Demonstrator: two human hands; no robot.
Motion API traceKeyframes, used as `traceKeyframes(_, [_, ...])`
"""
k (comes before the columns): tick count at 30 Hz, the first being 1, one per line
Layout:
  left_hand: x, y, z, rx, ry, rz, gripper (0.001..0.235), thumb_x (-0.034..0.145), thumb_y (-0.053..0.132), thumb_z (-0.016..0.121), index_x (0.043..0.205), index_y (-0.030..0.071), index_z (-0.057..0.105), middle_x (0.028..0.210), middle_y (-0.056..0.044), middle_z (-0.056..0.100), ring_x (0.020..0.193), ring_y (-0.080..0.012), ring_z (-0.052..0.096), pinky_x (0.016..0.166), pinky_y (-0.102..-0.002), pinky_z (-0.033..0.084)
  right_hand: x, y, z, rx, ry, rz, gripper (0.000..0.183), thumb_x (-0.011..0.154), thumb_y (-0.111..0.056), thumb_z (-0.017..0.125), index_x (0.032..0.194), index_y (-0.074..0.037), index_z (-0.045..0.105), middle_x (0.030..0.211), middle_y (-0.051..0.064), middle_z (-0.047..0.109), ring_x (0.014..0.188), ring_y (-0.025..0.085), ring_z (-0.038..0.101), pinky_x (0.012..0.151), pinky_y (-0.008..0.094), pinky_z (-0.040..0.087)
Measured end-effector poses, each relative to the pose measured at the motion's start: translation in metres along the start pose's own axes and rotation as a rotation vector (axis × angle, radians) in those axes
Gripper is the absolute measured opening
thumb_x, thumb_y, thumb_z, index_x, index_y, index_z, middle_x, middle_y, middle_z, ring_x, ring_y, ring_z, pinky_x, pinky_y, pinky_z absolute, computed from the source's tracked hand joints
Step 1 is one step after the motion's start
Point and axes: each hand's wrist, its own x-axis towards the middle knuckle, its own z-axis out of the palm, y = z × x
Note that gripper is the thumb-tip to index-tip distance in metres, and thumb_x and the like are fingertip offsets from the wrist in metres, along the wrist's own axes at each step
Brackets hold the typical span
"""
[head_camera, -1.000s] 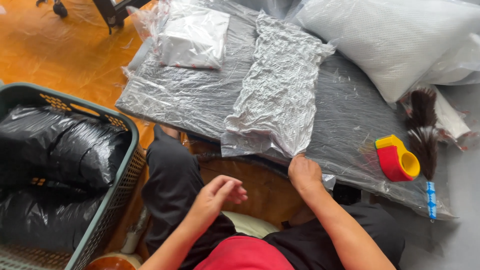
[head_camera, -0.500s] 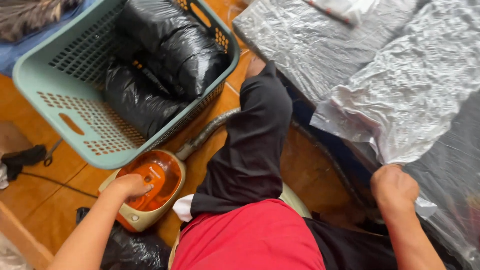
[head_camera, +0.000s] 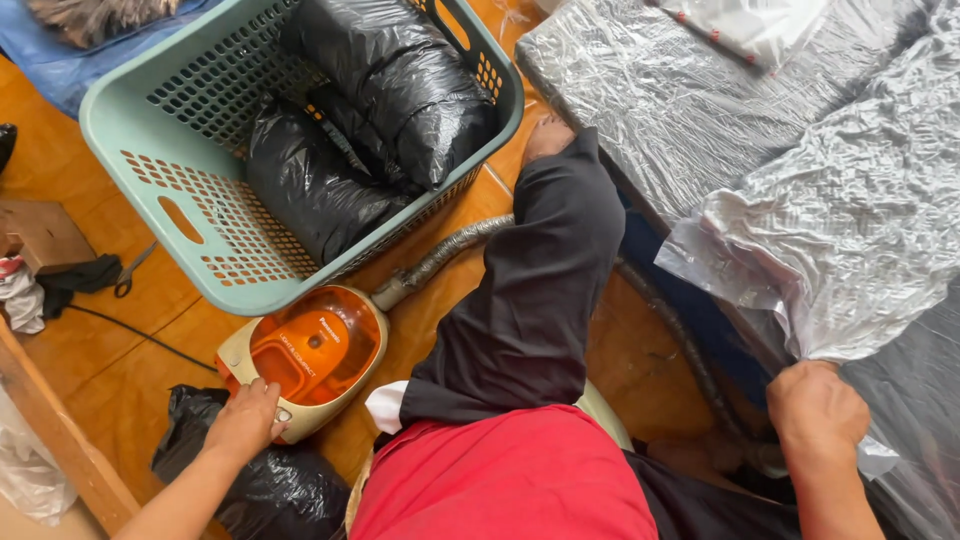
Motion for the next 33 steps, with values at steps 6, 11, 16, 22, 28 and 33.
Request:
traceKeyframes(6, [-0.018,-0.006,0.000,-0.067,-0.081,-0.114,0.050,0.091,0.059,0.062,0.118,0.021,0.042,0.097,0.000,0.065,0.086,-0.0241,0.069,0.072,-0.041,0.056,-0.010,-0.009,-0.025,0.044,-0.111,0.031,0.049,0.098,-0.017,0.038,0.129,0.008,0.067,0.117,0.025,0.080,0.110,0.044,0.076,0.094,0.047,0.056])
traceKeyframes(11, [-0.021,-0.016,0.009,-0.053,0.068,-0.034,0.051,0.086,0.064,0.064,0.107,0.023,0.044,0.095,0.003,0.065,0.090,-0.0211,0.069,0.072,-0.039,0.055,-0.010,-0.008,-0.024,0.099,-0.119,0.044,0.050,0.099,-0.017,0.035,0.129,0.009,0.065,0.117,0.029,0.079,0.110,0.046,0.075,0.094,0.048,0.055])
traceKeyframes(16, [-0.016,-0.022,0.018,0.053,0.279,0.050,0.052,0.081,0.071,0.063,0.096,0.024,0.047,0.088,0.006,0.063,0.087,-0.0183,0.067,0.069,-0.039,0.057,-0.008,-0.003,-0.012,0.131,-0.076,0.039,0.049,0.100,-0.019,0.032,0.126,0.008,0.064,0.113,0.029,0.079,0.108,0.047,0.075,0.094,0.050,0.055])
traceKeyframes(22, [-0.021,-0.009,-0.001,-0.347,-0.030,-0.245,0.053,0.086,0.070,0.061,0.092,0.020,0.042,0.095,-0.002,0.064,0.087,-0.0264,0.070,0.073,-0.042,0.051,-0.010,-0.007,-0.021,0.153,-0.084,0.045,0.048,0.098,-0.016,0.033,0.128,0.009,0.061,0.115,0.030,0.078,0.109,0.048,0.074,0.096,0.051,0.053])
traceKeyframes(28, [-0.028,-0.001,-0.004,-0.573,-0.055,-0.377,0.048,0.085,0.066,0.065,0.095,0.023,0.046,0.085,0.007,0.074,0.082,-0.0175,0.076,0.075,-0.036,0.053,-0.014,-0.008,-0.027,0.171,-0.114,0.054,0.049,0.098,-0.016,0.032,0.131,0.009,0.059,0.120,0.030,0.076,0.113,0.048,0.072,0.097,0.051,0.052])
traceKeyframes(33, [-0.028,0.005,-0.018,-0.582,-0.111,-0.459,0.049,0.085,0.066,0.065,0.096,0.023,0.045,0.078,0.002,0.071,0.076,-0.0231,0.073,0.070,-0.037,0.049,-0.013,-0.007,-0.023,0.168,-0.085,0.047,0.048,0.097,-0.016,0.034,0.126,0.007,0.063,0.116,0.028,0.078,0.111,0.047,0.073,0.097,0.050,0.053])
